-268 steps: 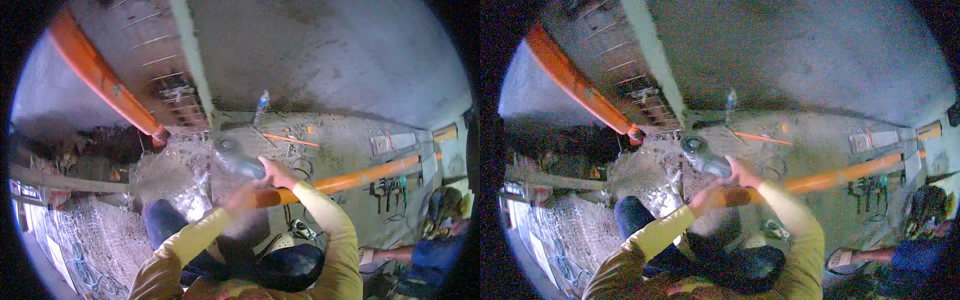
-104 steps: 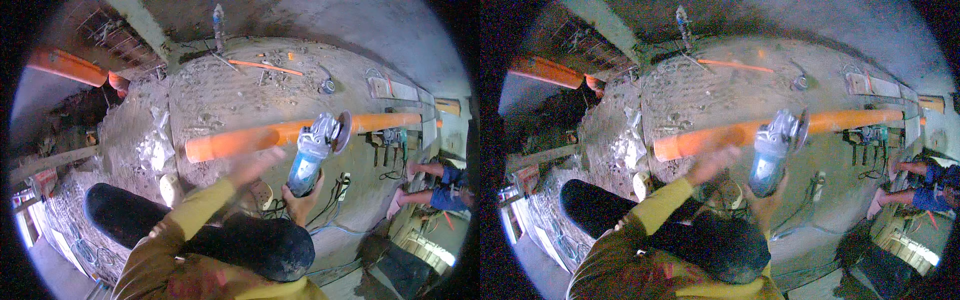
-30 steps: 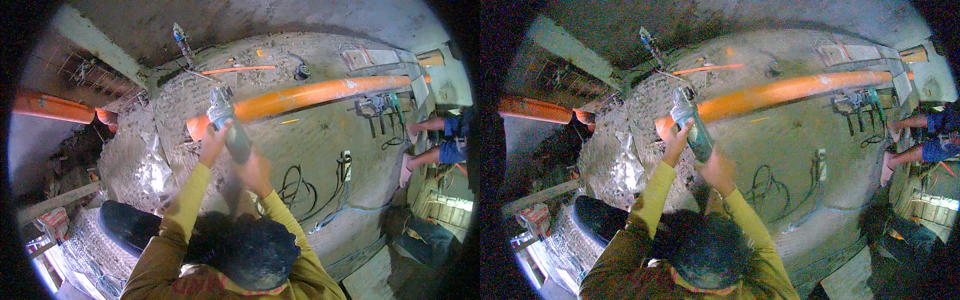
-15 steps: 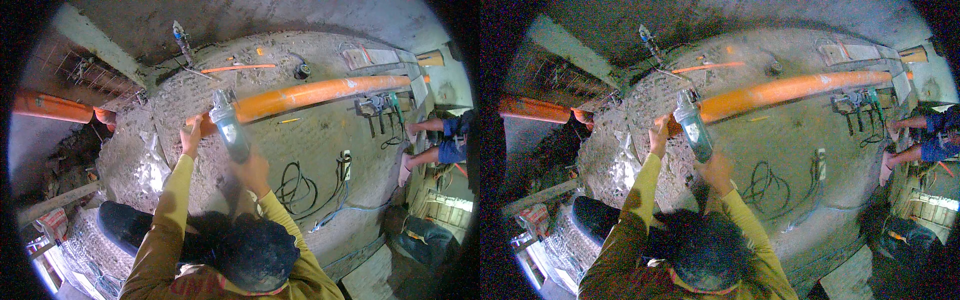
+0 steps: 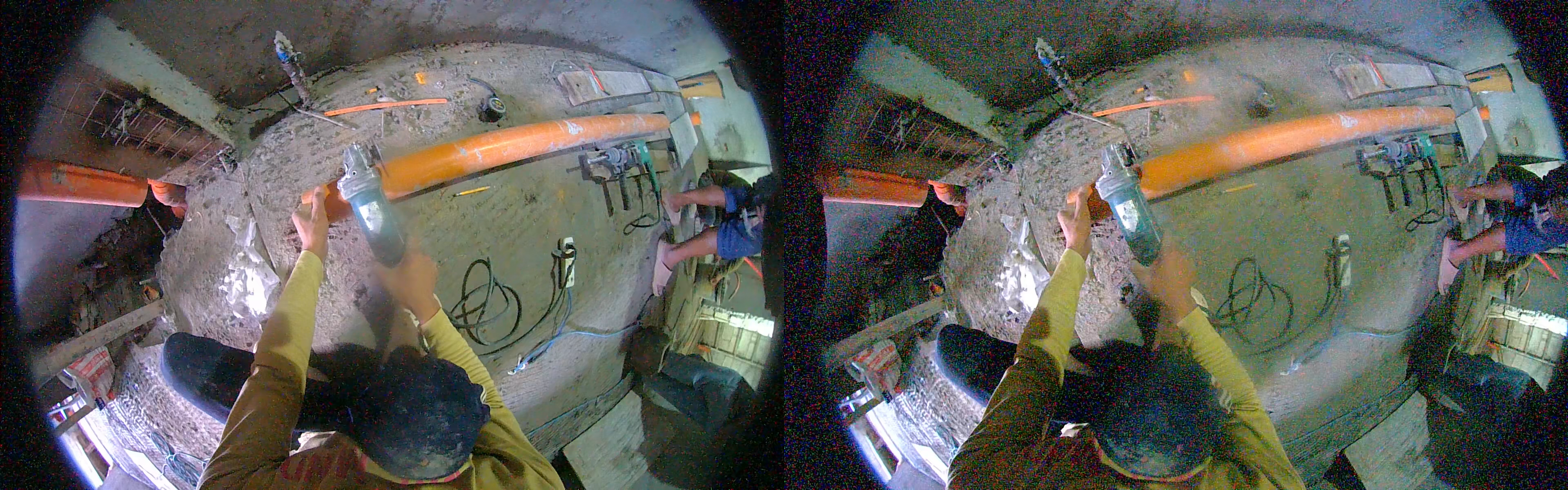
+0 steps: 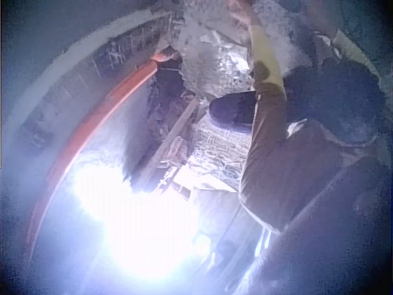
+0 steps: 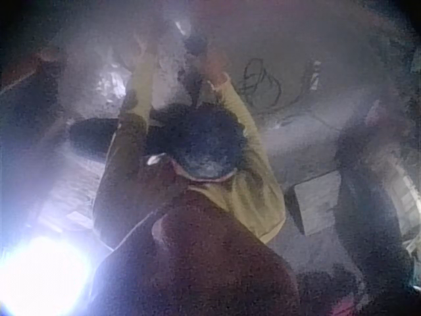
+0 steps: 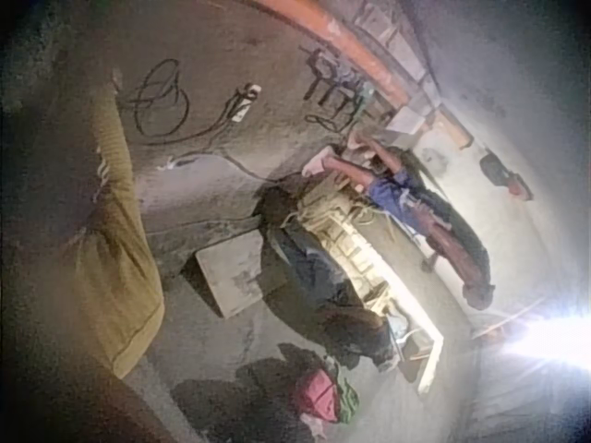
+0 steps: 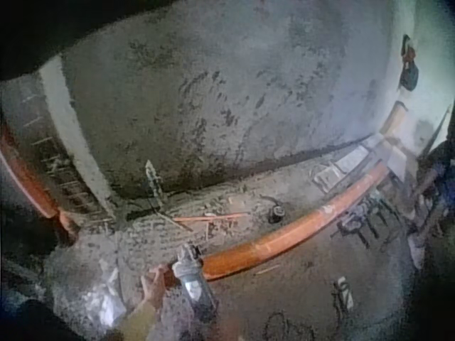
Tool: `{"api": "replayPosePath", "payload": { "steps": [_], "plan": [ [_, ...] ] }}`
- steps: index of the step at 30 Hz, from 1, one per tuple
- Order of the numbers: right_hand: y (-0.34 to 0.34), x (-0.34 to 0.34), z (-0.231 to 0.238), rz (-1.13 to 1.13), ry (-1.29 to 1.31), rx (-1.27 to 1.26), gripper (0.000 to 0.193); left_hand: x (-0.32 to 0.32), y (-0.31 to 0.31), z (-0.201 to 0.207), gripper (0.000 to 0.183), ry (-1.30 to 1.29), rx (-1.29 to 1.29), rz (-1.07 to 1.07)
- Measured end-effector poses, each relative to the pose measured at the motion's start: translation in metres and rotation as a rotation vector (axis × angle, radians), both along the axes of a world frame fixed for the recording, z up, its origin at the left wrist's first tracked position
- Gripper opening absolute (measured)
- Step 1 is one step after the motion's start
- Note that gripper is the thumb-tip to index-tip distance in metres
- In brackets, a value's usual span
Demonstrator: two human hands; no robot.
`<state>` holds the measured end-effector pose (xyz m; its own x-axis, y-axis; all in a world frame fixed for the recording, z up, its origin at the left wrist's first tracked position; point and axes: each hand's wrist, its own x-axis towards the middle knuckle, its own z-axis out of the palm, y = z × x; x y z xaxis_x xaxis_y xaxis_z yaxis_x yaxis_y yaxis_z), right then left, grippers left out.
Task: The person measures and marks an orange PVC pipe, then uses an angle grinder to cut it. After cutting, they deburr the edge and fit the new piece into an existing pipe assembly.
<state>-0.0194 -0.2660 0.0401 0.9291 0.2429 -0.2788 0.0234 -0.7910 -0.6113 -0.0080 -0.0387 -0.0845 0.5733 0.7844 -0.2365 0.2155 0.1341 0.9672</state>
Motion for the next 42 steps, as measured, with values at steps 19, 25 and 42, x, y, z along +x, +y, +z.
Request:
{"api": "replayPosePath", "payload": {
  "steps": [19,25,42],
  "plan": [
    [0.003,0.002,0.007,-0.037,0.085,0.005,0.074,0.005,-0.008,0.008,0.044,-0.055,0.025,0.045],
    [0.002,0.002,0.007,-0.046,0.081,0.035,0.070,0.004,-0.008,0.009,0.041,-0.021,0.027,0.038],
    [-0.004,-0.001,-0.010,-0.030,0.048,0.016,0.083,0.006,-0.009,0.024,0.043,0.138,0.038,-0.012]
  ]
}}
